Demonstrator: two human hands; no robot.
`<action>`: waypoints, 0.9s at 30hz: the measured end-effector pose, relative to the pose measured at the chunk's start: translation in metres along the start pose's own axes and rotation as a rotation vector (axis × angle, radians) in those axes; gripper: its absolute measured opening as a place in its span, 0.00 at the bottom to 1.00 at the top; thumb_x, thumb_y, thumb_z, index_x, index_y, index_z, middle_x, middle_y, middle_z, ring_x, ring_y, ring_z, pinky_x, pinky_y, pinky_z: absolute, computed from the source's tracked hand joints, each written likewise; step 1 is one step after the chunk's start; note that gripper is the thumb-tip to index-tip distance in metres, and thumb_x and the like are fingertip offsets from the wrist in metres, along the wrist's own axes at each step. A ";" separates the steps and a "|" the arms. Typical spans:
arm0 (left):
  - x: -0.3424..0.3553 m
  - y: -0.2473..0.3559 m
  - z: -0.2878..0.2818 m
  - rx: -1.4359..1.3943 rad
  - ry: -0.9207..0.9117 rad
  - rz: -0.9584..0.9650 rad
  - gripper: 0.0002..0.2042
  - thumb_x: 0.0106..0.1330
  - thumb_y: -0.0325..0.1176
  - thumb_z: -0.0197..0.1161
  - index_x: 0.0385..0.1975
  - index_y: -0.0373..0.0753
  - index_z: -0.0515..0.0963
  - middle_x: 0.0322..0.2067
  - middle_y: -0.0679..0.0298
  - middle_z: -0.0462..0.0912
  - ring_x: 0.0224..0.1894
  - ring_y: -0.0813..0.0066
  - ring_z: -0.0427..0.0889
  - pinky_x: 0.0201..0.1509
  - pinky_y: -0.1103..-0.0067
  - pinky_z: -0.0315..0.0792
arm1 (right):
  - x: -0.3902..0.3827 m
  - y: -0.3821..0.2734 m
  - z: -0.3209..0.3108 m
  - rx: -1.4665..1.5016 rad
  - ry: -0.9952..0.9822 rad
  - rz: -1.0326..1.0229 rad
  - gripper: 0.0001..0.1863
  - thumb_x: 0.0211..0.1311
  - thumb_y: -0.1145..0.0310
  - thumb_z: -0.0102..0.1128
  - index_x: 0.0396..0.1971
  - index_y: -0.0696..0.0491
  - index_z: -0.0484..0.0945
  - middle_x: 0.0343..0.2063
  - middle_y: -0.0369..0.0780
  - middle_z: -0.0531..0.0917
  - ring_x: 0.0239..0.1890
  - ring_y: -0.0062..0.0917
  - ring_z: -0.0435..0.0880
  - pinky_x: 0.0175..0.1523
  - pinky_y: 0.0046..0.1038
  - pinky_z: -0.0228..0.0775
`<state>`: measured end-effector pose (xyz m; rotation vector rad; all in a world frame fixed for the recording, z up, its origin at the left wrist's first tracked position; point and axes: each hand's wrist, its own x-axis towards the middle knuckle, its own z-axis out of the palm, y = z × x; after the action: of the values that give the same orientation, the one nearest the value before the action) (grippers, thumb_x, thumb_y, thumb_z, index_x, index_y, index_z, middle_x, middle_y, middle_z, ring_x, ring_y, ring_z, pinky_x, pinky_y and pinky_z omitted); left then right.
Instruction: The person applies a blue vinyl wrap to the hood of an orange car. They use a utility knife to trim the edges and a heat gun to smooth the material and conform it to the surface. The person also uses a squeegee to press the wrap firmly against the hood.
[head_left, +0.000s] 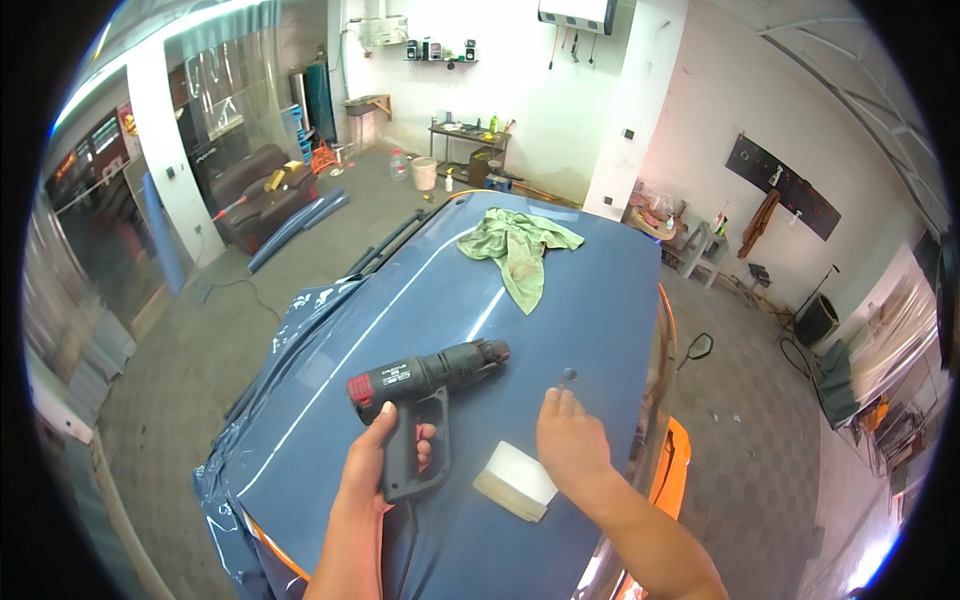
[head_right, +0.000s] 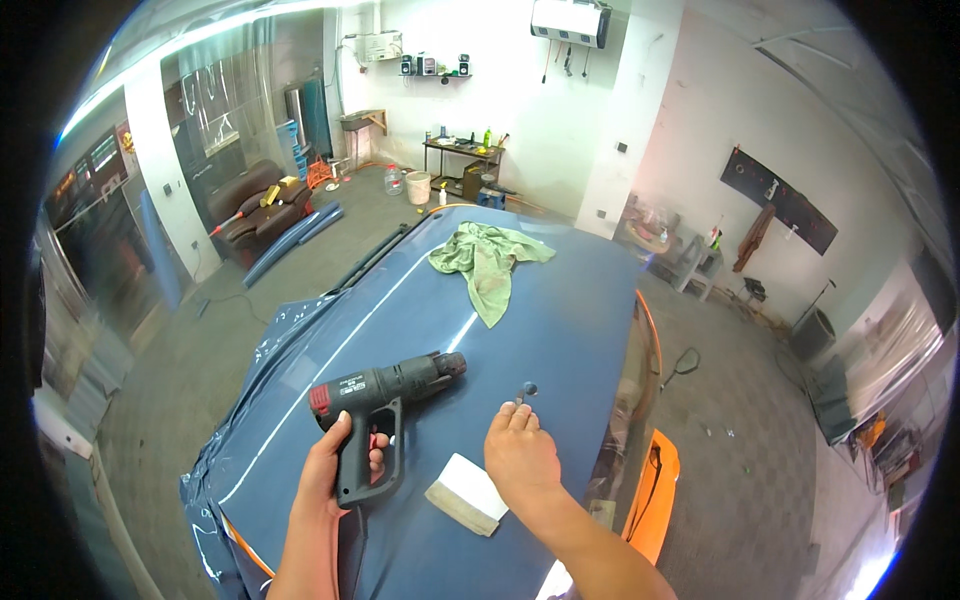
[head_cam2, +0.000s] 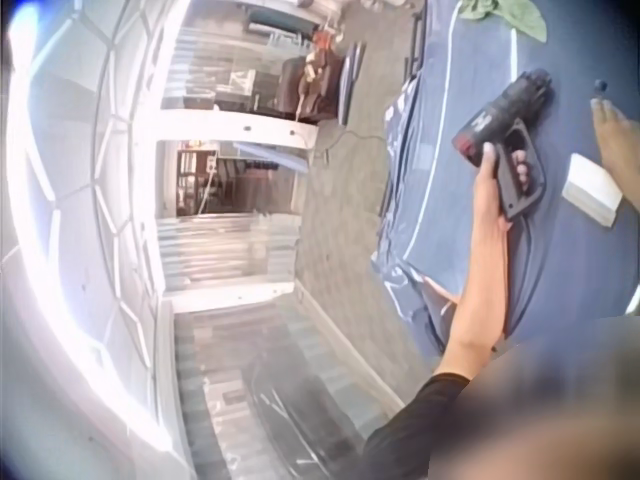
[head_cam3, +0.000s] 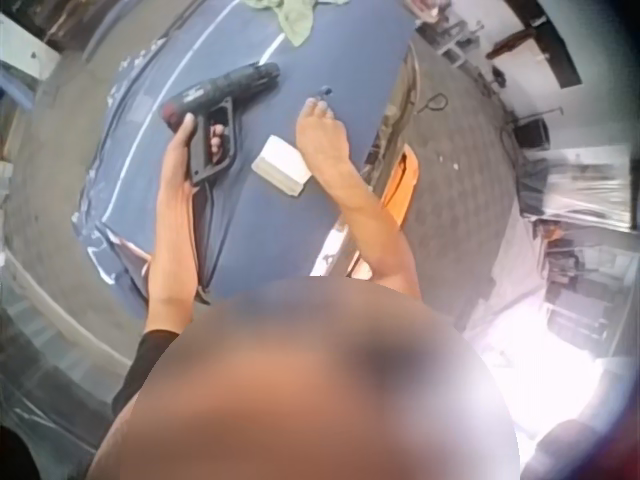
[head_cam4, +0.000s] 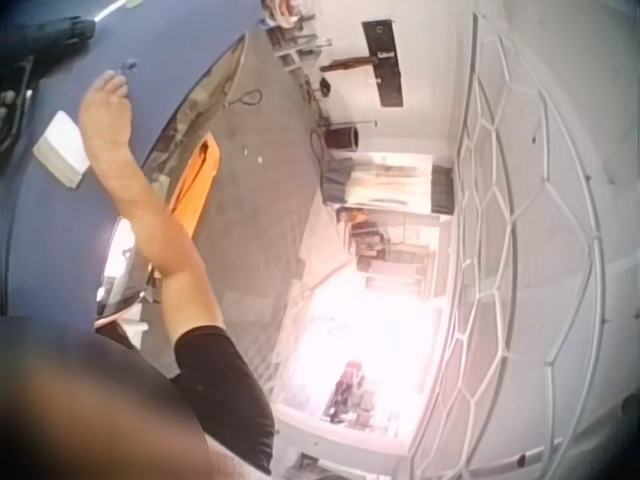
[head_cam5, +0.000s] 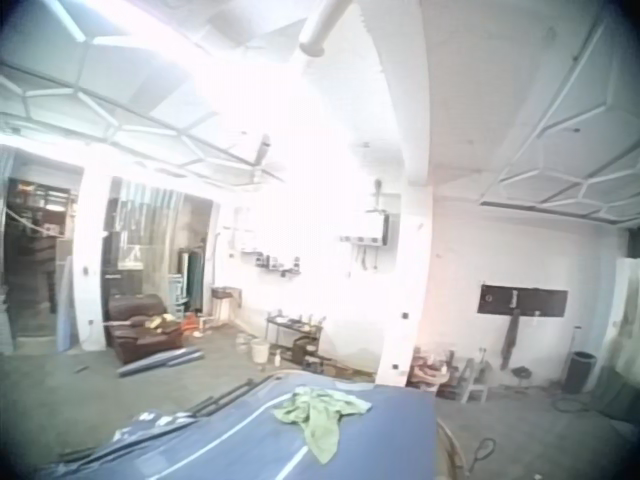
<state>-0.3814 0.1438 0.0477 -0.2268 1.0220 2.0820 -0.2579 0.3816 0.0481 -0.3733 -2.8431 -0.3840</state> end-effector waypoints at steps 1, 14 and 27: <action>0.000 0.000 0.000 0.007 -0.010 0.003 0.27 0.80 0.51 0.52 0.46 0.24 0.77 0.35 0.53 0.82 0.31 0.71 0.82 0.34 0.77 0.78 | -0.001 0.003 0.000 0.014 -0.027 -0.019 0.22 0.59 0.75 0.61 0.53 0.70 0.79 0.49 0.60 0.85 0.49 0.38 0.90 0.42 0.28 0.86; -0.001 0.001 0.002 0.042 0.004 -0.017 0.28 0.81 0.53 0.50 0.45 0.26 0.79 0.33 0.57 0.83 0.30 0.72 0.82 0.34 0.77 0.77 | -0.013 0.021 -0.016 0.182 0.124 -0.088 0.18 0.60 0.76 0.61 0.51 0.64 0.80 0.47 0.53 0.86 0.45 0.36 0.90 0.44 0.28 0.85; 0.003 0.000 -0.008 -0.253 -0.078 -0.024 0.28 0.79 0.54 0.52 0.45 0.26 0.76 0.35 0.53 0.84 0.27 0.70 0.84 0.30 0.77 0.83 | -0.071 0.009 -0.032 0.549 0.395 -0.283 0.17 0.61 0.59 0.74 0.42 0.51 0.78 0.36 0.42 0.80 0.30 0.34 0.79 0.32 0.32 0.72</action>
<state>-0.3844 0.1398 0.0416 -0.2808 0.7046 2.1782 -0.1822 0.3654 0.0609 0.1940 -2.4694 0.2542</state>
